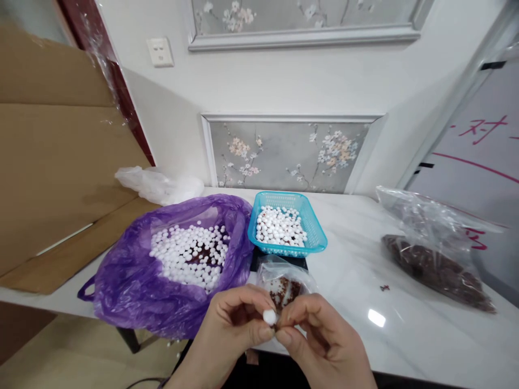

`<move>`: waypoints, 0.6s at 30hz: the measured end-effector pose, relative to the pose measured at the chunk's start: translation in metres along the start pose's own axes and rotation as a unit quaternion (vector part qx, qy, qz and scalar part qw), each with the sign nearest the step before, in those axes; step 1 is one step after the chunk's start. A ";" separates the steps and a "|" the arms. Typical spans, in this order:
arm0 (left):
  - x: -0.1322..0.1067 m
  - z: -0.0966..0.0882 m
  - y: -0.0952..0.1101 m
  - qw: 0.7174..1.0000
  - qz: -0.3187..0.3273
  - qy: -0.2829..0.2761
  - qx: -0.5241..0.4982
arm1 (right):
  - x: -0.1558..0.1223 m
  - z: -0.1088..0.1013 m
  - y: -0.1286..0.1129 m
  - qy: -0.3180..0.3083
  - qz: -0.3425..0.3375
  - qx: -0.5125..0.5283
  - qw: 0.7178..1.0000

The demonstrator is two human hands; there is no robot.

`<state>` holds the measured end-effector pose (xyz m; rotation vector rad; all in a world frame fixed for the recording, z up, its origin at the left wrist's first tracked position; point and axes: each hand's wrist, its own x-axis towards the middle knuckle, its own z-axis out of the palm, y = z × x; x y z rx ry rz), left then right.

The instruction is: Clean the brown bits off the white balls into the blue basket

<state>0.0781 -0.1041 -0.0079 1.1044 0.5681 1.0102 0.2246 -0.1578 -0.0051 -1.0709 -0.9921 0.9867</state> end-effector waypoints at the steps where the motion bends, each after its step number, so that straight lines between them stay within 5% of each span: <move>1: -0.001 -0.001 0.000 1.000 0.003 0.002 0.007 | 0.000 0.000 0.000 0.001 0.003 0.005 1.000; 18: 0.000 -0.004 0.002 0.997 0.012 0.028 0.066 | 0.006 -0.001 0.006 -0.028 0.039 0.018 0.999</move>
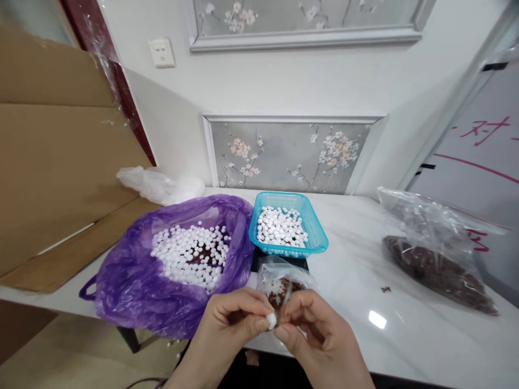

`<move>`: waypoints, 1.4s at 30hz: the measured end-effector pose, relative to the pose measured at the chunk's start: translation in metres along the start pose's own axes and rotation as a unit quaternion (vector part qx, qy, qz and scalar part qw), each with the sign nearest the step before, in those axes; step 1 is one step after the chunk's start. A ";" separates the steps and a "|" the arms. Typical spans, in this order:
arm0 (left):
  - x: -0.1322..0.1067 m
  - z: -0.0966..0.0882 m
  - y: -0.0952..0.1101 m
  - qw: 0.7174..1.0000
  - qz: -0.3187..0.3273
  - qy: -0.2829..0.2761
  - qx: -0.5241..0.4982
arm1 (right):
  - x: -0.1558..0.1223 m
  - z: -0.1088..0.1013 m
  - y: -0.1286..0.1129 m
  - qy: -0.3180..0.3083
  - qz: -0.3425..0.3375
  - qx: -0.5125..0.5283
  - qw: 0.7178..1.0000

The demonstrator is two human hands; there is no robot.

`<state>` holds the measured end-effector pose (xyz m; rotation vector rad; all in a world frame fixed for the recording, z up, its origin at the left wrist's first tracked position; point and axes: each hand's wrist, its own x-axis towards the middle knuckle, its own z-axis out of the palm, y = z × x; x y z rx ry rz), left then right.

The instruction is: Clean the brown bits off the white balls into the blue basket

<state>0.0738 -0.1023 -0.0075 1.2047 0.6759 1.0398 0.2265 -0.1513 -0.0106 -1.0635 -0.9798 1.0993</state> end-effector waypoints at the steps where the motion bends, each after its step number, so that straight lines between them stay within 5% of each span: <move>1: 0.000 0.000 0.000 1.000 0.000 0.000 0.008 | 0.000 0.000 0.000 -0.003 0.005 0.005 1.000; 14: 0.001 -0.001 0.000 0.999 0.005 -0.018 0.048 | 0.010 -0.004 0.010 -0.067 0.052 0.043 0.995; 19: 0.000 0.004 -0.011 0.990 -0.074 0.019 -0.119 | 0.012 -0.008 0.001 -0.065 0.034 0.076 0.994; 22: 0.001 0.005 -0.008 0.973 -0.113 0.051 -0.196 | 0.014 -0.021 0.001 -0.015 -0.027 -0.099 0.995; 26: 0.002 0.002 0.000 0.976 -0.085 0.067 -0.191 | 0.021 -0.029 0.018 -0.029 -0.137 -0.387 0.912; 31: 0.000 -0.001 0.000 0.984 -0.062 0.095 -0.134 | 0.031 -0.007 0.029 -0.132 -0.069 -0.593 0.791; 34: 0.000 0.001 0.002 0.989 -0.039 0.098 -0.100 | 0.033 0.002 0.028 -0.148 -0.042 -0.628 0.763; 37: 0.015 0.007 0.010 0.993 0.017 0.105 0.042 | 0.034 0.005 0.032 -0.148 -0.037 -0.648 0.747; 42: 0.079 0.016 0.029 0.976 0.077 0.068 0.193 | 0.034 0.006 0.037 -0.145 -0.057 -0.668 0.727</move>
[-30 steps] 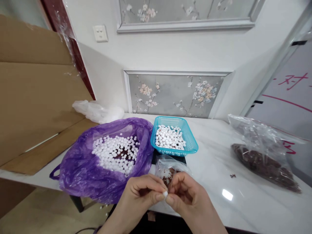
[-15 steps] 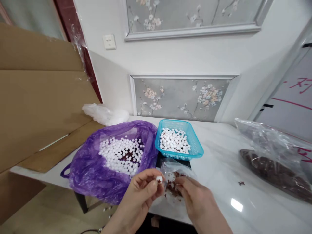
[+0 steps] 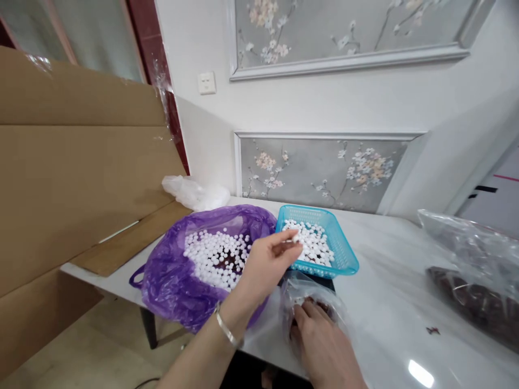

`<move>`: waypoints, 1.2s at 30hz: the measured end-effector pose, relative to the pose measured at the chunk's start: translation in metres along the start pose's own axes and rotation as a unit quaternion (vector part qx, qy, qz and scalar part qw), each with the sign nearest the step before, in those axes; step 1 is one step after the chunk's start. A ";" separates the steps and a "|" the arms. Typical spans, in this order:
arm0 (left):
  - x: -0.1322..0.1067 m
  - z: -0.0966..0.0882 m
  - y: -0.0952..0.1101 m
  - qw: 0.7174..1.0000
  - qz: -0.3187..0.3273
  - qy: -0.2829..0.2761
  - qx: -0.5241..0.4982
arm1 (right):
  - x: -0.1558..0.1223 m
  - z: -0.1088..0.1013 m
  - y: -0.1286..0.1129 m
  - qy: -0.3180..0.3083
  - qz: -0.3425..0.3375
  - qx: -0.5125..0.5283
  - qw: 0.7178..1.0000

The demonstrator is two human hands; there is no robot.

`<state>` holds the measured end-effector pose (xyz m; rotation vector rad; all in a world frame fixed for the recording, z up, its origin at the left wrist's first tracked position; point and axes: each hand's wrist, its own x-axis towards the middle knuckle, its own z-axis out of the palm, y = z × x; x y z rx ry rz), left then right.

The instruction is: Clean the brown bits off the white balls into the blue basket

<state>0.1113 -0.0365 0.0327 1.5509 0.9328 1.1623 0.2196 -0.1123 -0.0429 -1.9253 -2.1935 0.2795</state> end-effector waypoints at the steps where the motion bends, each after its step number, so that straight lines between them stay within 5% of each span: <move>1: 0.014 -0.001 0.001 1.000 0.009 -0.013 0.019 | 0.000 0.000 0.000 0.003 -0.003 -0.003 1.000; 5: 0.042 -0.032 0.001 0.989 0.037 -0.016 0.144 | -0.002 0.005 0.007 0.054 -0.019 -0.012 0.998; 10: 0.022 -0.092 -0.009 0.941 0.015 -0.030 0.337 | -0.003 0.020 0.015 0.143 -0.022 0.036 0.989; 13: 0.008 -0.105 -0.027 0.907 -0.013 -0.082 0.413 | -0.004 0.023 0.014 0.179 -0.024 0.077 0.981; 20: 0.002 -0.093 -0.065 0.874 -0.037 -0.112 0.471 | -0.011 0.012 0.017 0.189 -0.066 0.148 0.968; 29: -0.020 -0.088 -0.036 0.964 -0.047 -0.025 0.261 | -0.012 0.020 0.024 0.260 -0.074 0.229 0.935; 36: -0.054 -0.050 -0.031 0.994 -0.109 -0.008 0.024 | -0.011 0.012 0.029 0.242 -0.049 0.270 0.931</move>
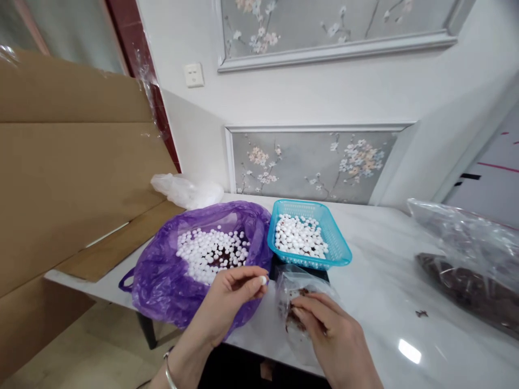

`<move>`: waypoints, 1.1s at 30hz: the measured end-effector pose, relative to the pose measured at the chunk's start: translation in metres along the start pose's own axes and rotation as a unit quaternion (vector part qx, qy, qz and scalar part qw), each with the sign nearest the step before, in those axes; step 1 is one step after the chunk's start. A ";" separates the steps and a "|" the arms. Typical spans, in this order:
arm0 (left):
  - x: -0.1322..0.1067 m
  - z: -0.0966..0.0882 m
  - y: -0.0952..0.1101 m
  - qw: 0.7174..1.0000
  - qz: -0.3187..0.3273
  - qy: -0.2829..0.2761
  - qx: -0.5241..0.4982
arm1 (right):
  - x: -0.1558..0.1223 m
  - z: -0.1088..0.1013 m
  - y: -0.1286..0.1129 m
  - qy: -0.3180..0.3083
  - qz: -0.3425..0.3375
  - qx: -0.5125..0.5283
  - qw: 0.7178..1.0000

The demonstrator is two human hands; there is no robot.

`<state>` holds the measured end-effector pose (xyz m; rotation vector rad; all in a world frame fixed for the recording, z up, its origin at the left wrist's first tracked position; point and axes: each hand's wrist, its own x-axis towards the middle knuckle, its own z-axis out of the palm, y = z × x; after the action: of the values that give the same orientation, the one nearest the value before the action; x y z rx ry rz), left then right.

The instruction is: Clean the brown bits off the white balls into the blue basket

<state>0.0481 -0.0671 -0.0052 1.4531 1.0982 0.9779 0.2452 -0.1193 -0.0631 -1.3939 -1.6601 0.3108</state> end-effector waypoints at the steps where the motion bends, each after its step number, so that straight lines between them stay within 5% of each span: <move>1: -0.003 0.006 0.001 1.000 -0.010 -0.009 -0.028 | 0.000 0.000 0.000 0.003 0.013 -0.007 1.000; 5: -0.011 0.024 0.008 0.979 -0.065 -0.050 -0.186 | -0.001 0.000 -0.005 0.001 0.068 -0.011 0.998; 11: -0.014 0.034 0.008 0.941 -0.124 -0.074 -0.307 | -0.002 -0.010 -0.017 0.036 0.059 0.131 0.989; 18: -0.018 0.037 0.006 0.925 -0.142 -0.086 -0.341 | 0.001 -0.031 -0.036 -0.013 0.127 0.343 0.931; 21: -0.020 0.038 0.008 0.920 -0.137 -0.094 -0.355 | 0.002 -0.033 -0.043 -0.023 0.108 0.377 0.920; 27: -0.024 0.039 0.013 0.929 -0.128 -0.096 -0.334 | -0.003 -0.028 -0.055 0.019 0.214 0.422 0.881; 33: -0.025 0.041 0.010 0.933 -0.128 -0.080 -0.327 | -0.003 -0.023 -0.058 0.023 0.172 0.400 0.900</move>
<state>0.0828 -0.1020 -0.0019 0.8046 0.7164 0.9019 0.2254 -0.1488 -0.0121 -1.0176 -1.0255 1.0263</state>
